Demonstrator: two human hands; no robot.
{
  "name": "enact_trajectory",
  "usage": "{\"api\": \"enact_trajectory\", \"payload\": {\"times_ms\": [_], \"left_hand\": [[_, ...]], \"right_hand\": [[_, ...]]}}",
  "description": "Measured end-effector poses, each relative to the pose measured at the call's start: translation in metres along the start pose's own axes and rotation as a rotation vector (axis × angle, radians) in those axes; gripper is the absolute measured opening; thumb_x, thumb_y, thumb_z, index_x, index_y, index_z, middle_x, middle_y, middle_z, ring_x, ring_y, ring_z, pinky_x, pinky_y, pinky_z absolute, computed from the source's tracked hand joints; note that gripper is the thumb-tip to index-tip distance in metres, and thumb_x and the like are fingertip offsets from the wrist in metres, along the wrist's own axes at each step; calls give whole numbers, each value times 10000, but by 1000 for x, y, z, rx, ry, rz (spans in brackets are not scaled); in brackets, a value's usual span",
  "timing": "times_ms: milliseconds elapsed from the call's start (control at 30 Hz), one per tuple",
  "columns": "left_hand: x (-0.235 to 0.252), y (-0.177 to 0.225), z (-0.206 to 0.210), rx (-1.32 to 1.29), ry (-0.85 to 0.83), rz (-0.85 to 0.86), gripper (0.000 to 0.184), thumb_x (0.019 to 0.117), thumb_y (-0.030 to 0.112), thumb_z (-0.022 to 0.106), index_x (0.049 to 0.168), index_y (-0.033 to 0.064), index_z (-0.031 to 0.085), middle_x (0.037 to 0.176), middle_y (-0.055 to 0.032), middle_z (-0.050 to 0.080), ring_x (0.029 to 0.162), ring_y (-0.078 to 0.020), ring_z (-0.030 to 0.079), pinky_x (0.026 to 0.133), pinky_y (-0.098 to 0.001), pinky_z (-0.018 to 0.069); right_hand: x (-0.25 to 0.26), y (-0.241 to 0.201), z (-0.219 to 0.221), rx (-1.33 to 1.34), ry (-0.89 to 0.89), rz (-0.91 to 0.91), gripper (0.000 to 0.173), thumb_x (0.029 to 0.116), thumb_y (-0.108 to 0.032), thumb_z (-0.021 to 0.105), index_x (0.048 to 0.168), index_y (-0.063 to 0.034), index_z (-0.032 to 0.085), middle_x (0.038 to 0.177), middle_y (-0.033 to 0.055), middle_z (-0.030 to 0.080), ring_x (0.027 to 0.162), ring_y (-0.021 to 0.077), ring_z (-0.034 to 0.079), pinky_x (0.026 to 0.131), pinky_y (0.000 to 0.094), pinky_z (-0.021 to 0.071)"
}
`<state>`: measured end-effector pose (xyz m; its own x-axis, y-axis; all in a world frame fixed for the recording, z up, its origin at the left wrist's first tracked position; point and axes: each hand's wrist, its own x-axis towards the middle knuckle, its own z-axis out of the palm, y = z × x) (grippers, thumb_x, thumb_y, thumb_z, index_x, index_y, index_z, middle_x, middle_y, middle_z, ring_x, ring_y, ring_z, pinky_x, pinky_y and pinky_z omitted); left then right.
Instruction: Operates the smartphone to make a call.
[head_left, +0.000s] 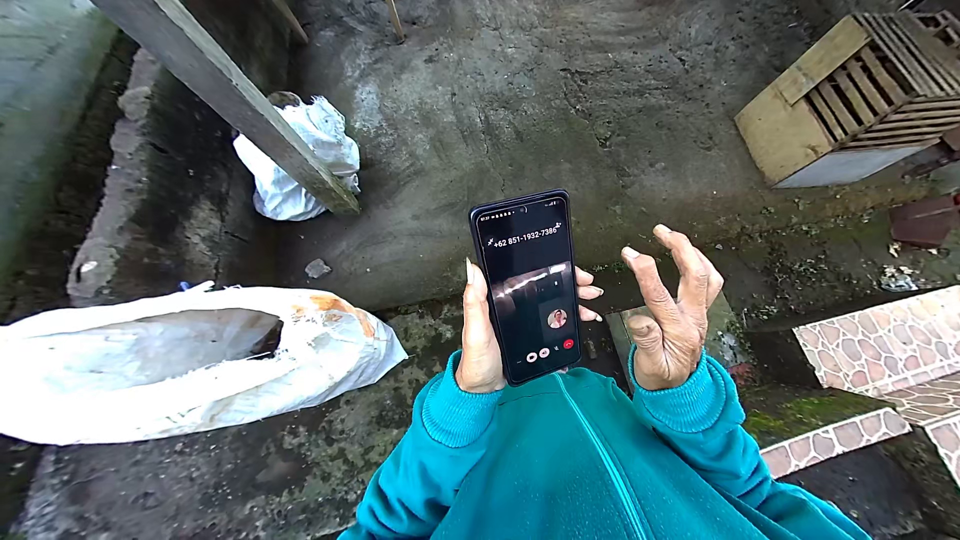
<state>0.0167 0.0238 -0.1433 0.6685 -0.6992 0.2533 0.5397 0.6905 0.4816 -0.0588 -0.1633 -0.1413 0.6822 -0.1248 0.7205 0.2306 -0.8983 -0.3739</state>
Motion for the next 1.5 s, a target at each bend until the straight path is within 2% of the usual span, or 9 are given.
{"api": "enact_trajectory", "payload": {"times_ms": [367, 900, 1033, 1133, 1200, 1267, 1333, 1433, 1500], "left_hand": [[3, 9, 3, 37, 50, 44, 865, 895, 793, 426, 1316, 65, 631, 1261, -217, 661, 1085, -323, 688, 924, -442, 573], [4, 13, 2, 33, 62, 37, 904, 880, 814, 421, 1294, 38, 634, 1262, -225, 659, 1093, -336, 689, 920, -452, 579], [4, 16, 0, 52, 69, 43, 897, 896, 810, 392, 1301, 45, 629, 1263, -213, 661, 1094, -325, 690, 920, -448, 584], [1, 19, -2, 84, 123, 70, 873, 920, 792, 366, 1295, 50, 634, 1260, -216, 661, 1092, -334, 688, 900, -467, 589], [-2, 24, -2, 106, 155, 87, 873, 918, 793, 366, 1273, 46, 645, 1254, -216, 662, 1087, -337, 688, 886, -473, 593], [-9, 31, -4, 130, 190, 102, 885, 915, 796, 362, 1270, 38, 649, 1248, -220, 664, 1075, -342, 691, 880, -478, 597], [-17, 36, -6, 142, 229, 140, 868, 925, 777, 368, 1275, 29, 639, 1235, -234, 662, 1067, -359, 690, 881, -493, 596], [-29, 48, -7, 147, 249, 131, 868, 913, 773, 398, 1262, 21, 655, 1248, -230, 658, 1095, -358, 677, 910, -495, 581], [-35, 54, -7, 169, 280, 125, 877, 905, 778, 405, 1264, 19, 661, 1257, -228, 657, 1112, -362, 674, 922, -499, 581]], "right_hand": [[-21, -28, -1, 190, -49, -140, 564, 1081, -577, 260, 1399, -263, 604, 1564, -14, 419, 1511, 180, 300, 1264, 438, 203], [-19, 0, 3, 129, 49, 12, 552, 1092, -551, 285, 1357, -255, 668, 1491, 37, 528, 1453, 201, 392, 1216, 378, 281], [-28, 24, 23, 218, -17, 146, 513, 1097, -465, 393, 1236, -109, 735, 1335, 152, 639, 1291, 233, 551, 1106, 369, 424], [-57, 62, 64, 398, -365, 492, 352, 1044, -249, 541, 1200, 5, 729, 1195, 172, 708, 1113, 213, 678, 983, 381, 552], [-87, 94, 101, 472, -775, 896, 333, 1055, -186, 543, 1294, 5, 674, 1219, 209, 693, 1083, 267, 692, 987, 437, 549], [-146, 119, 145, 478, -1068, 1144, 352, 1068, -205, 541, 1347, -12, 636, 1238, 232, 679, 1085, 317, 684, 994, 475, 531], [-205, 121, 170, 449, -1322, 1145, 366, 1072, -183, 529, 1382, -4, 605, 1307, 256, 647, 1180, 362, 645, 1059, 507, 483], [-242, 91, 186, 413, -1821, 913, 447, 1123, -210, 397, 1528, -30, 454, 1537, 236, 482, 1457, 355, 438, 1229, 506, 283], [-247, 64, 191, 455, -1912, 923, 451, 1137, -177, 332, 1543, 6, 406, 1596, 227, 407, 1514, 328, 356, 1260, 470, 214]]}}
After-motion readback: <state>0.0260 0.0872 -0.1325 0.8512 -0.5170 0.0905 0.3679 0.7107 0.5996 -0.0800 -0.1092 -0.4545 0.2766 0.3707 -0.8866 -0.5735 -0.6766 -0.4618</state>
